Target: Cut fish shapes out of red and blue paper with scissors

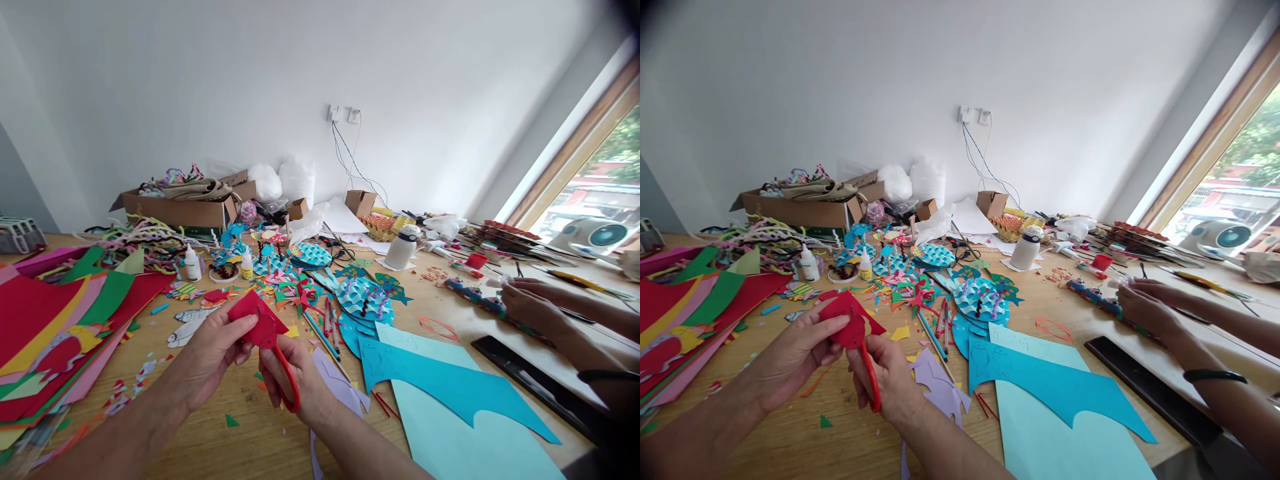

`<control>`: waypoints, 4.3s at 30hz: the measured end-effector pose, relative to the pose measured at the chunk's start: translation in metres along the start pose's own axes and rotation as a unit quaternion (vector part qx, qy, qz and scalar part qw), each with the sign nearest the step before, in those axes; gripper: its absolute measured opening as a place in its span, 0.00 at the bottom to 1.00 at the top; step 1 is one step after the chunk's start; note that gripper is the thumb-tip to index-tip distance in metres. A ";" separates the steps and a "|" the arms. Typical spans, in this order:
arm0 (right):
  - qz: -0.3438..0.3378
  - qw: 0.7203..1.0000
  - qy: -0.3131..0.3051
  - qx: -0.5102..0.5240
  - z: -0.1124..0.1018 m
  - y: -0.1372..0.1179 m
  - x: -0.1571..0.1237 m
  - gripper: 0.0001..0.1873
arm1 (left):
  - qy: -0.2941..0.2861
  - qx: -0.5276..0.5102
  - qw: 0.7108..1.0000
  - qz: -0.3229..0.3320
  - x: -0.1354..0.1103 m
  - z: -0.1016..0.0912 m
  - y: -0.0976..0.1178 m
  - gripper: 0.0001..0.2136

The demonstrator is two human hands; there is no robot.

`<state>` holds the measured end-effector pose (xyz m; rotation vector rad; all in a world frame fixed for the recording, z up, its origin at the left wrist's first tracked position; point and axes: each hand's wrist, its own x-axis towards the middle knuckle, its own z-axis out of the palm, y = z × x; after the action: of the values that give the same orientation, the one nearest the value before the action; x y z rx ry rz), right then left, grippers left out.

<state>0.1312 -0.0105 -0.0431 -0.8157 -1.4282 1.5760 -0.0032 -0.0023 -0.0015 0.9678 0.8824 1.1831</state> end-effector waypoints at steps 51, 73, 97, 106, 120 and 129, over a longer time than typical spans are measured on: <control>0.009 1.000 -0.007 -0.019 0.001 0.002 0.000 0.31 | 0.010 0.007 1.000 0.003 -0.001 -0.001 0.000 0.08; 0.025 0.998 -0.009 -0.051 0.001 -0.003 0.000 0.30 | 0.022 0.053 0.998 0.030 -0.003 0.005 0.001 0.08; 0.031 0.999 0.013 -0.038 0.004 -0.002 0.000 0.30 | 0.011 0.025 1.000 0.003 -0.004 0.005 -0.001 0.08; 0.019 0.999 0.014 -0.027 0.004 -0.006 0.000 0.29 | 0.006 0.041 0.999 -0.010 -0.003 0.004 -0.003 0.08; 0.001 0.999 0.022 -0.025 0.001 0.000 0.004 0.27 | -0.013 0.050 0.998 -0.023 -0.003 0.002 -0.008 0.09; -0.010 1.000 0.015 -0.014 -0.001 0.005 0.003 0.27 | -0.011 0.059 0.997 -0.042 -0.004 0.001 -0.008 0.09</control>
<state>0.1306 -0.0075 -0.0481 -0.8353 -1.4369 1.5255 -0.0003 -0.0075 -0.0081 1.0269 0.9755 1.0568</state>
